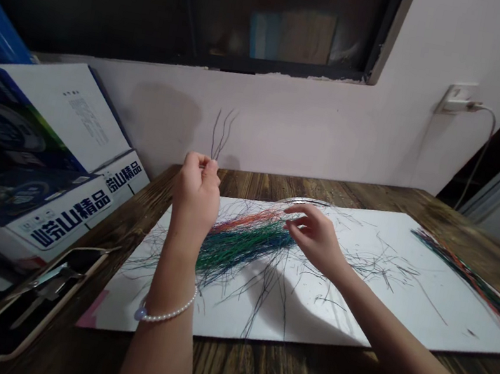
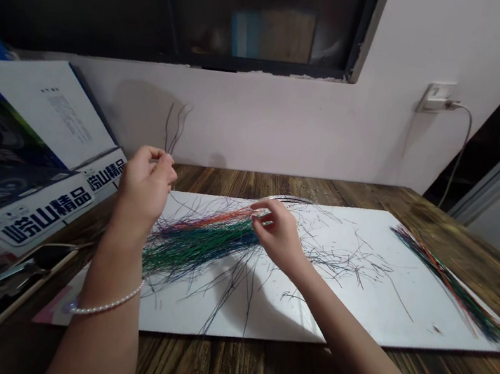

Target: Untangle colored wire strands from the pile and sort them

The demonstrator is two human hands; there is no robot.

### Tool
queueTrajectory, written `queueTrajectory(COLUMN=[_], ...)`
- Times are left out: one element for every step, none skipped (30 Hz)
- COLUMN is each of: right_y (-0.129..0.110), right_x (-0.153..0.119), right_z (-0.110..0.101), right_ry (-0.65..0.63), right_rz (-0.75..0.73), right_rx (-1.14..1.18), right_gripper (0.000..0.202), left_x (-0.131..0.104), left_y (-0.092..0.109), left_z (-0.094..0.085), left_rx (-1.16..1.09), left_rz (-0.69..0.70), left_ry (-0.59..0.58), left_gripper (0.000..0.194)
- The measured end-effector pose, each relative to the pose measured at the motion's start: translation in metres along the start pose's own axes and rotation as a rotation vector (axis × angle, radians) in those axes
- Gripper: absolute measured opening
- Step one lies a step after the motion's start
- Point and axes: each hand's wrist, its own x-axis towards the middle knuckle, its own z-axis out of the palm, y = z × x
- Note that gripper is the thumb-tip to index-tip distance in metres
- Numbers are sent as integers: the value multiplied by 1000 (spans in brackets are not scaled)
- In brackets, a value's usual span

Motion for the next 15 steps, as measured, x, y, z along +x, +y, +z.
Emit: queueTrajectory(right_y=[-5,-9,-11,-12,-12,-11,-9,-6,-4,-2,0,1,1,1,0], right_x=[-2,-3,-5,-7,-9,-11,-13,-15,-17,-18,-19,-19,-20,-20,-20], right_z=[0,1,2,4,6,8,10,12,14,16,17,19,20,21,22], right_ry=[-71,-159,-258,-356,-444,-516,-569,-609,-638,-661,-677,-687,-691,-691,-690], right_rz=[-48,-94,-136,-172,-201,-223,-238,-249,-259,-269,-278,-286,-293,-298,-304], right_rx=[-27,-55,-87,-122,-161,-203,-245,-285,-321,-352,-378,-402,-424,-444,-463], right_gripper=[16,14,14,15,17,20,23,26,28,29,28,26,22,19,16], left_x=[0,0,-1,-1,-1,-2,-2,-2,-2,-2,-2,-2,-1,-1,-1], left_y=[0,1,2,2,3,4,4,5,5,4,4,3,2,2,2], left_z=[0,0,0,0,0,-1,-1,-1,-1,0,0,0,1,1,1], left_rx=[33,66,98,122,136,140,137,130,120,109,99,89,79,70,61], left_rz=[-4,-8,-10,-11,-11,-14,-17,-19,-19,-19,-17,-13,-10,-7,-5], left_ry=[27,46,53,52,45,33,21,11,5,3,3,5,7,7,7], left_gripper=[11,11,11,11,11,11,11,11,10,10,10,10,10,10,10])
